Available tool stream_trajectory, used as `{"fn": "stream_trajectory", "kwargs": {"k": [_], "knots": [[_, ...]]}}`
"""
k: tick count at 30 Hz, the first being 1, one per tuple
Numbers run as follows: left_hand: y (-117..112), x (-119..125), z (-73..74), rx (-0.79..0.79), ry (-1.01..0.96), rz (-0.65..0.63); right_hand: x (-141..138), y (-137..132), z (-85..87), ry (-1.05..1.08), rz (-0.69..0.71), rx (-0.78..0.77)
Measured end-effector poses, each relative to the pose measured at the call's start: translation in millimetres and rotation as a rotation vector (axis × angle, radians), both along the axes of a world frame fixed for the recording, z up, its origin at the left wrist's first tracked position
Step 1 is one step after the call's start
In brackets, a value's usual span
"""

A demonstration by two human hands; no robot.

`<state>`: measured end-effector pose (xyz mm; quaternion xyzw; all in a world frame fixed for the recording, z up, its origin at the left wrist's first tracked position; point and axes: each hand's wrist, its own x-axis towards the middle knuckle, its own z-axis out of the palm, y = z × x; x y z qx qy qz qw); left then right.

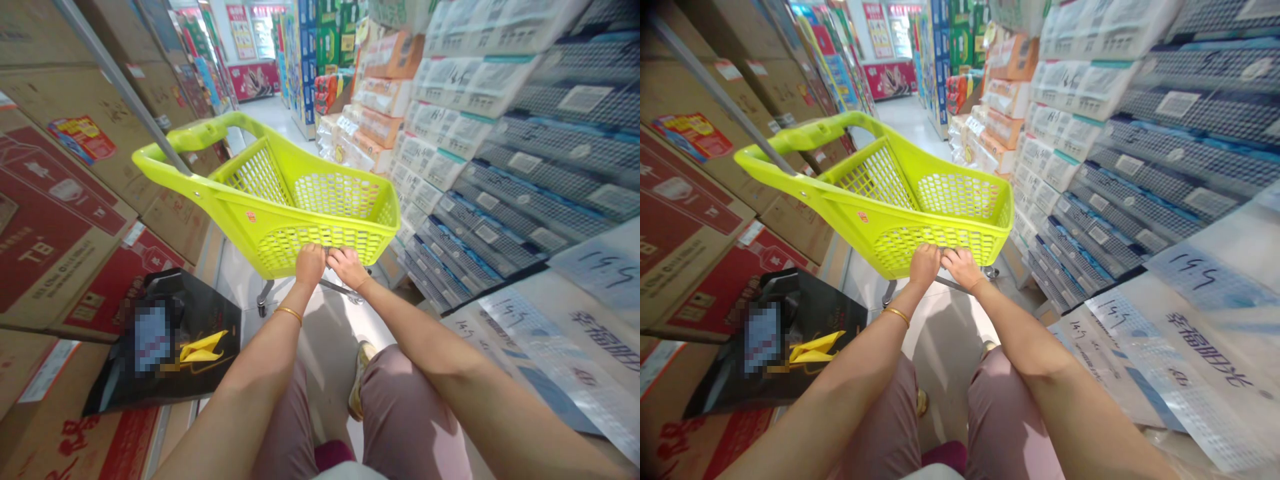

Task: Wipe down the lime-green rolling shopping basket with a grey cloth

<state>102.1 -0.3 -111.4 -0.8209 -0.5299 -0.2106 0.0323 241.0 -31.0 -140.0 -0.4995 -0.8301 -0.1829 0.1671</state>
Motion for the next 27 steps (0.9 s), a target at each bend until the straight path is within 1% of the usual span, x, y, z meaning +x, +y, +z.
{"fn": "stream_trajectory", "kwargs": {"k": [3, 7, 10, 13, 18, 22, 25, 27], "knots": [[0.8, -0.2, -1.2, -0.018, -0.015, -0.003, -2.6, 3.4, 14.4, 0.054, -0.029, 0.052], [1.2, -0.2, -1.5, -0.008, -0.028, -0.012, -8.3, 12.1, 40.2, 0.172, -0.102, 0.2], [1.1, -0.8, -0.9, 0.005, -0.038, -0.012, -9.7, 17.0, 49.1, 0.231, -0.141, 0.258], [1.6, -2.5, -0.7, -0.002, -0.039, -0.029, -7.7, 18.4, 42.8, 0.227, -0.139, 0.223], [3.1, -5.4, -0.5, -0.034, -0.034, -0.033, -3.5, 12.6, 18.0, 0.126, -0.088, 0.142], [2.9, -5.2, -0.3, -0.011, -0.038, -0.031, -0.8, 3.1, 2.0, 0.01, -0.027, 0.053], [2.6, -5.2, -1.1, 0.018, -0.05, -0.038, 0.9, -1.8, -3.1, -0.032, -0.005, -0.001], [2.8, -5.8, -2.1, 0.031, -0.05, -0.049, 1.0, -2.1, -1.1, -0.026, -0.013, -0.004]]}}
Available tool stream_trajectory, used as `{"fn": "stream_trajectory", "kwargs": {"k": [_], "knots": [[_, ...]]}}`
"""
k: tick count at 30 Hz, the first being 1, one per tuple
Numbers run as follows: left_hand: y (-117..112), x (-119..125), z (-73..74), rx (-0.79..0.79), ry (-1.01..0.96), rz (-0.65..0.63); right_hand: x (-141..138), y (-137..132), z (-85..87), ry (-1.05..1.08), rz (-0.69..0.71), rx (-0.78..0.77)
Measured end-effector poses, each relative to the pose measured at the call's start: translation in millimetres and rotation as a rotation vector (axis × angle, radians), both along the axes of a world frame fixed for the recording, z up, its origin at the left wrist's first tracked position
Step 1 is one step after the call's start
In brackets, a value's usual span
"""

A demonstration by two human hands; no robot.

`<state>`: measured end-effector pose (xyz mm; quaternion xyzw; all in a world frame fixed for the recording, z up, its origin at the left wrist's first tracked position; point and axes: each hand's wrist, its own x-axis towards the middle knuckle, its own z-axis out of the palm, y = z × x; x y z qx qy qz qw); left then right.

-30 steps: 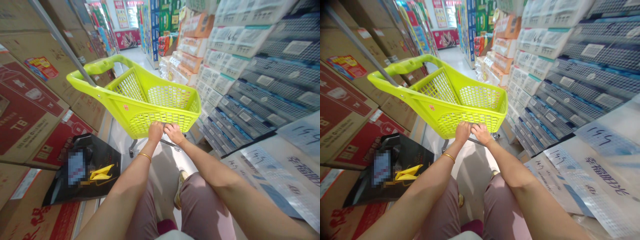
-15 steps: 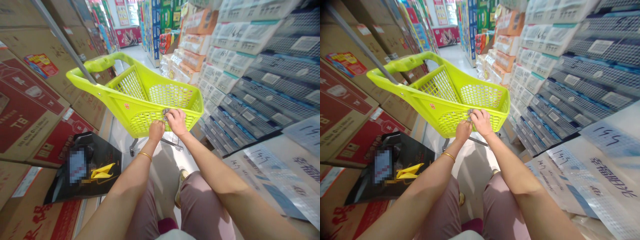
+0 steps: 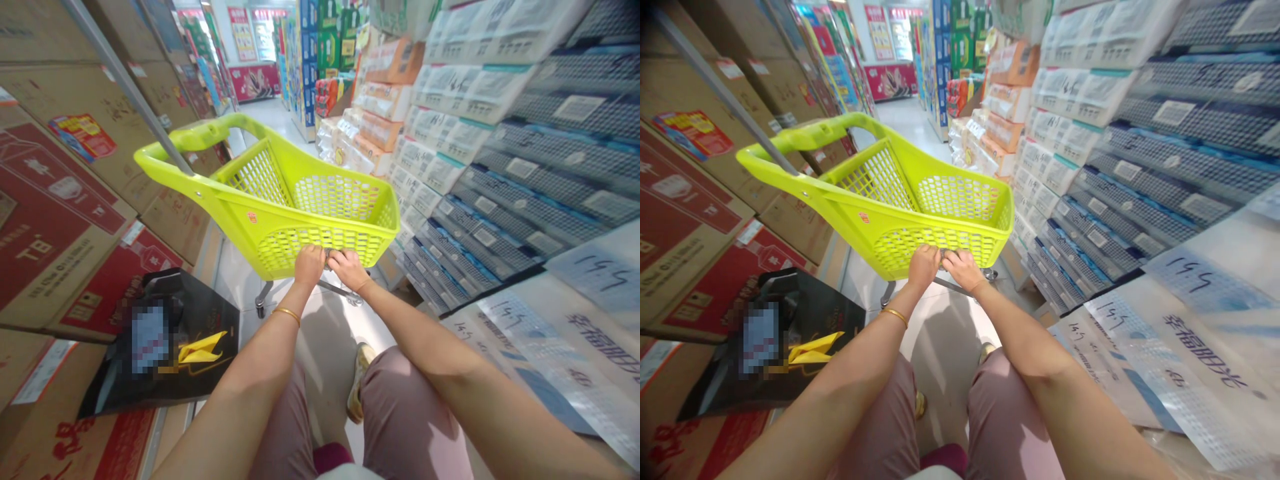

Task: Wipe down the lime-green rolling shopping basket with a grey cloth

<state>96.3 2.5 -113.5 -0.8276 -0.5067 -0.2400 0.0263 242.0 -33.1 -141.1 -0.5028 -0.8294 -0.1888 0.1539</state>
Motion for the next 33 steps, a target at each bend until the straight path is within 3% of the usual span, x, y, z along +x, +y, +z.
{"fn": "stream_trajectory", "kwargs": {"k": [3, 10, 13, 19, 22, 25, 33], "knots": [[1.1, -1.0, -1.7, 0.006, -0.016, -0.009, -2.2, 3.8, 13.2, 0.054, -0.023, 0.05], [2.3, -2.7, -2.6, 0.005, -0.051, -0.016, -10.5, 19.5, 57.1, 0.312, -0.186, 0.337], [2.1, -5.9, -1.2, -0.012, -0.054, -0.033, -9.6, 19.9, 51.1, 0.288, -0.172, 0.318], [4.1, -11.1, 1.5, -0.036, 0.02, 0.001, -4.3, 6.5, 10.8, 0.073, -0.027, 0.102], [4.1, -12.1, 0.2, -0.021, 0.019, 0.037, -1.9, 2.2, 1.8, 0.028, -0.002, 0.051], [1.4, -13.1, -3.8, 0.004, 0.01, 0.045, -0.4, 3.0, 4.1, 0.083, -0.009, 0.072], [-6.1, -8.7, -16.4, 0.108, -0.016, -0.04, -3.2, 10.5, 30.3, 0.39, -0.137, 0.216]]}}
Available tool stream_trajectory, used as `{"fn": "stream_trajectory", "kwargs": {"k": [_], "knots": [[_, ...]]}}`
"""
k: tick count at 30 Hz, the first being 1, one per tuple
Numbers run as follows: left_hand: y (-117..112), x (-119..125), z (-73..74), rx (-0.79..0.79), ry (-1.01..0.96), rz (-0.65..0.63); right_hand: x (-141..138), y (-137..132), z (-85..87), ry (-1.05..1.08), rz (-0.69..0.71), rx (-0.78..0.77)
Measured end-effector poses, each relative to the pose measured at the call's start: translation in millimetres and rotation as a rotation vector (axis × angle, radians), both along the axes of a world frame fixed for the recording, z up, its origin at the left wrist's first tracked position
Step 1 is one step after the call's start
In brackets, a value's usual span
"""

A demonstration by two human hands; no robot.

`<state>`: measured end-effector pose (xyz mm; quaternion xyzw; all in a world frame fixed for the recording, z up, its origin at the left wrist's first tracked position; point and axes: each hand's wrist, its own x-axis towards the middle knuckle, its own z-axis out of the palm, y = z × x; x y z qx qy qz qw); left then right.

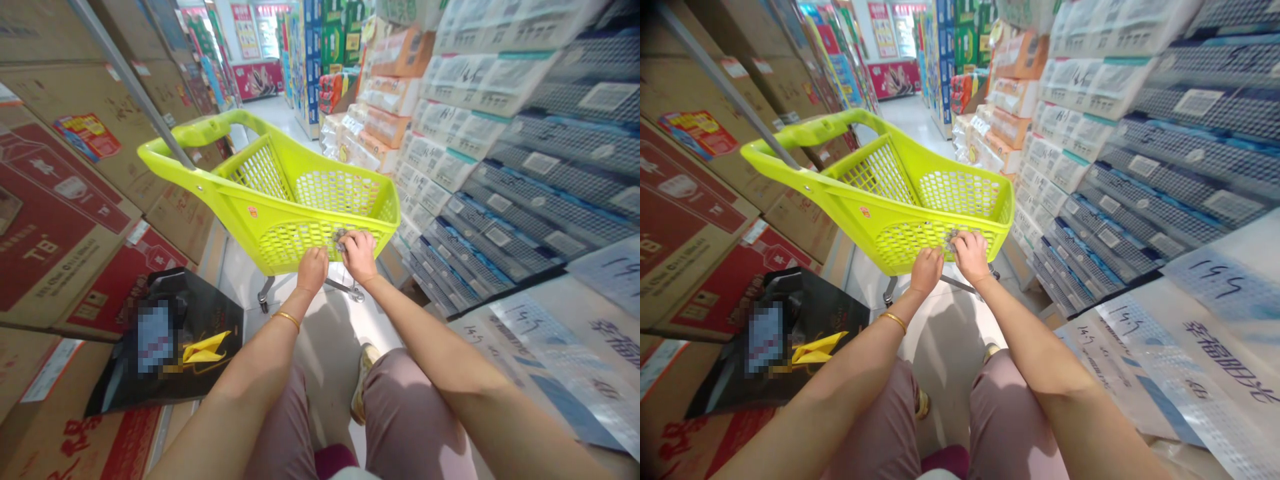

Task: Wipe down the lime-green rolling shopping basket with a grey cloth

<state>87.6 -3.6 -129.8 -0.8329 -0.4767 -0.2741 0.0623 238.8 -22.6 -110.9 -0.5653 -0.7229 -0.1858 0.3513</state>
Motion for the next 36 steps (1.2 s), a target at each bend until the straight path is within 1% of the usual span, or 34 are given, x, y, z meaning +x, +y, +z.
{"fn": "stream_trajectory", "kwargs": {"k": [3, 6, 9, 12, 15, 17, 19, 22, 26, 29, 32, 34, 36], "knots": [[1.4, 6.4, -4.2, -0.074, 0.073, 0.012, 0.4, 0.5, 1.9, 0.056, -0.036, 0.003], [5.6, 14.6, -6.9, -0.163, 0.111, 0.041, 1.4, 0.4, -1.4, 0.068, -0.04, -0.027], [12.7, 22.8, -6.3, -0.195, 0.101, 0.077, 2.2, 1.3, -3.1, 0.023, -0.016, -0.061], [20.0, 26.8, -4.1, -0.229, 0.093, 0.105, 2.5, 5.7, 1.4, -0.04, 0.008, -0.044], [24.6, 25.0, -2.9, -0.223, 0.079, 0.073, 2.4, 14.9, 8.2, -0.083, 0.002, 0.013], [26.1, 22.2, -3.3, -0.212, 0.085, 0.044, 2.4, 22.2, 9.3, -0.111, -0.007, 0.04], [27.0, 19.7, -4.7, -0.211, 0.104, 0.029, 2.5, 27.8, 4.8, -0.151, -0.007, 0.043], [28.1, 17.2, -7.4, -0.216, 0.11, 0.012, 2.6, 29.1, -12.3, -0.231, 0.021, 0.006], [27.8, 14.3, -8.1, -0.223, 0.073, -0.027, 3.8, 17.9, -42.5, -0.333, 0.073, -0.121], [25.8, 11.8, -7.3, -0.208, 0.068, -0.046, 6.2, 8.4, -58.3, -0.386, 0.14, -0.214], [23.5, 9.8, -7.7, -0.189, 0.071, -0.053, 7.4, 3.9, -61.2, -0.406, 0.164, -0.252], [22.3, 9.4, -8.7, -0.172, 0.068, -0.063, 6.6, 3.8, -55.6, -0.404, 0.146, -0.241], [21.4, 9.9, -9.2, -0.158, 0.058, -0.068, 4.8, 5.4, -45.3, -0.39, 0.117, -0.197]]}}
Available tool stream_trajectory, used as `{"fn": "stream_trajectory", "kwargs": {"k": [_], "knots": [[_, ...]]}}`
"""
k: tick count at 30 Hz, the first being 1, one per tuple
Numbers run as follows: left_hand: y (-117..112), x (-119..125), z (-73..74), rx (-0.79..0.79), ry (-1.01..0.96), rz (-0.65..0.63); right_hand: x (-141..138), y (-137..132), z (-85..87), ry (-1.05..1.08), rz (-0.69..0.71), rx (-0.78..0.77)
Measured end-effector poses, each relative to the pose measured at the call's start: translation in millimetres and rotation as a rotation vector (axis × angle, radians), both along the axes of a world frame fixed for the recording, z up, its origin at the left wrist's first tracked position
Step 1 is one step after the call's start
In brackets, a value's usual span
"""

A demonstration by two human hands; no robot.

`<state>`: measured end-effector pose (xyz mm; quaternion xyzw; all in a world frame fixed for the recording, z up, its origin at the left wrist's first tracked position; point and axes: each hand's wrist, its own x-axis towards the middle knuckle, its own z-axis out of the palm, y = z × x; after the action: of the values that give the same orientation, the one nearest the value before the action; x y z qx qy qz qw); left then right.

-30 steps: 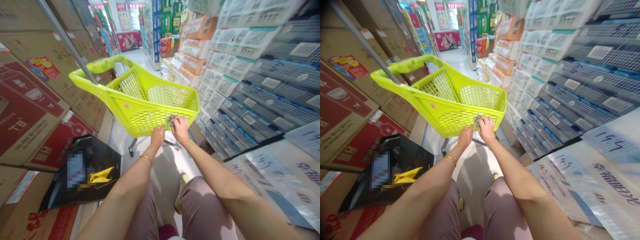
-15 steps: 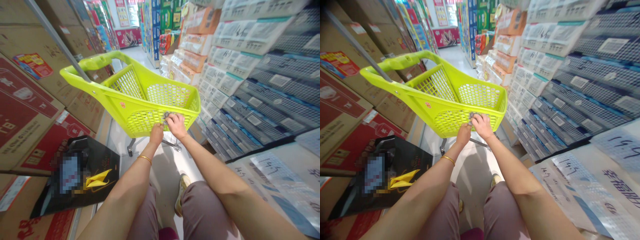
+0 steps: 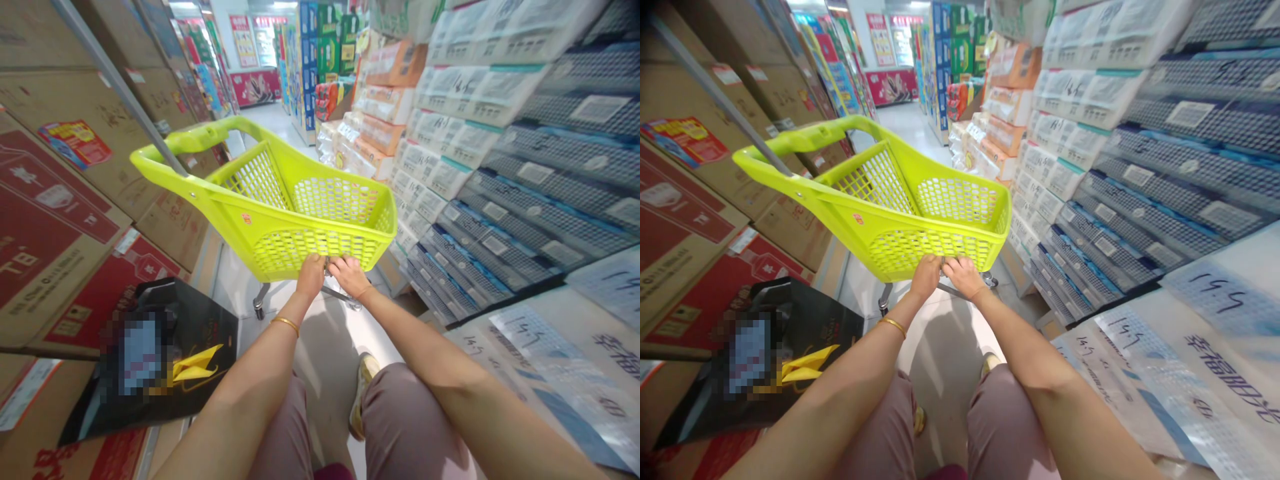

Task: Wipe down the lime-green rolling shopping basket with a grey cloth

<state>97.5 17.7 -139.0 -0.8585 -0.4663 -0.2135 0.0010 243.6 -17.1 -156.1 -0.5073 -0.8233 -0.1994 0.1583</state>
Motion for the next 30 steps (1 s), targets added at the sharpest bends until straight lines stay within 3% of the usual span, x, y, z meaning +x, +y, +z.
{"fn": "stream_trajectory", "kwargs": {"k": [5, 8, 11, 17, 21, 25, 30], "knots": [[-4.0, 3.2, 4.0, -0.009, 0.039, 0.023, -3.8, 7.5, 34.3, 0.145, -0.045, 0.228], [-7.3, 4.3, 8.0, -0.016, 0.075, 0.013, -3.9, 9.6, 45.2, 0.218, -0.08, 0.283], [-9.4, 4.9, 9.8, -0.044, 0.088, 0.014, -2.5, 7.2, 39.1, 0.194, -0.07, 0.209], [-12.4, 5.0, 12.4, -0.088, 0.087, 0.048, 3.9, -6.5, 3.2, 0.014, 0.007, 0.005], [-14.8, 5.4, 16.6, -0.085, 0.107, 0.061, 9.2, -12.8, -8.1, -0.089, 0.064, -0.048], [-15.6, 6.0, 18.6, -0.092, 0.104, 0.062, 8.6, -10.9, 2.7, -0.051, 0.047, -0.006], [-15.5, 6.1, 18.6, -0.092, 0.11, 0.078, 4.1, -3.4, 35.8, 0.099, -0.036, 0.149]]}}
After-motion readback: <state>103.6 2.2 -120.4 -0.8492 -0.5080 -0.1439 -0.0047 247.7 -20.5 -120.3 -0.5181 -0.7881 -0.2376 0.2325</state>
